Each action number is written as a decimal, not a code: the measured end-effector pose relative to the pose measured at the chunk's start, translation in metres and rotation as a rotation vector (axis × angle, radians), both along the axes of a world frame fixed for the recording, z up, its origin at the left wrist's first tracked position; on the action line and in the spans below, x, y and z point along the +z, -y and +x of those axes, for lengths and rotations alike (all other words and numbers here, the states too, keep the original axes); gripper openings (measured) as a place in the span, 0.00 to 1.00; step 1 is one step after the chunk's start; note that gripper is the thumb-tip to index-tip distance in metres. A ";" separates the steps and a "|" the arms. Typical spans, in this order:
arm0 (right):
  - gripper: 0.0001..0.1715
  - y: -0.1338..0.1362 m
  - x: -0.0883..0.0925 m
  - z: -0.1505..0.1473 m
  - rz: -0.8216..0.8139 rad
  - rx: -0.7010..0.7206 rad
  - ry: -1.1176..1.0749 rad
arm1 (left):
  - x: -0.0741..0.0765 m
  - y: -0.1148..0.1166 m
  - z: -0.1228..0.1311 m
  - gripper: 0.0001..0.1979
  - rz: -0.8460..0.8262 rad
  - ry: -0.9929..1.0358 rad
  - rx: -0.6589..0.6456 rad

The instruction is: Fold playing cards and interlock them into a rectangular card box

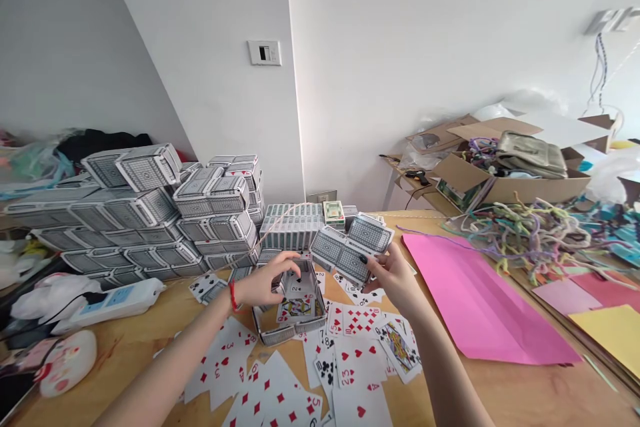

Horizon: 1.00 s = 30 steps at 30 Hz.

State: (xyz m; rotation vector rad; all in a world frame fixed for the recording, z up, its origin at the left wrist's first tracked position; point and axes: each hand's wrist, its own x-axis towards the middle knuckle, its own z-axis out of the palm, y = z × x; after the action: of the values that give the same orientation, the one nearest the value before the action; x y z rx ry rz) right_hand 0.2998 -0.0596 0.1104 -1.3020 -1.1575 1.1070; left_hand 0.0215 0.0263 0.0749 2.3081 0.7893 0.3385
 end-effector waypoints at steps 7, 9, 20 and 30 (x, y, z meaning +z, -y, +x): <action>0.28 0.000 0.001 -0.004 -0.003 0.008 0.001 | -0.022 0.004 0.003 0.19 -0.031 0.058 0.173; 0.28 0.000 0.002 -0.004 -0.006 0.009 -0.003 | -0.024 0.004 0.006 0.20 -0.009 0.092 0.204; 0.27 0.002 -0.001 0.002 -0.011 -0.007 0.000 | -0.022 0.001 0.025 0.23 0.035 0.080 0.304; 0.25 -0.003 -0.004 -0.015 0.026 0.207 -0.052 | 0.017 0.024 -0.003 0.28 -0.216 0.453 0.257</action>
State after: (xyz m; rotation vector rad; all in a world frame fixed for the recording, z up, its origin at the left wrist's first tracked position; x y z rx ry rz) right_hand 0.2845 -0.0571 0.1061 -1.1455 -1.2855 1.2633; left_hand 0.0186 0.0026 0.0920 1.8323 0.8390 0.8155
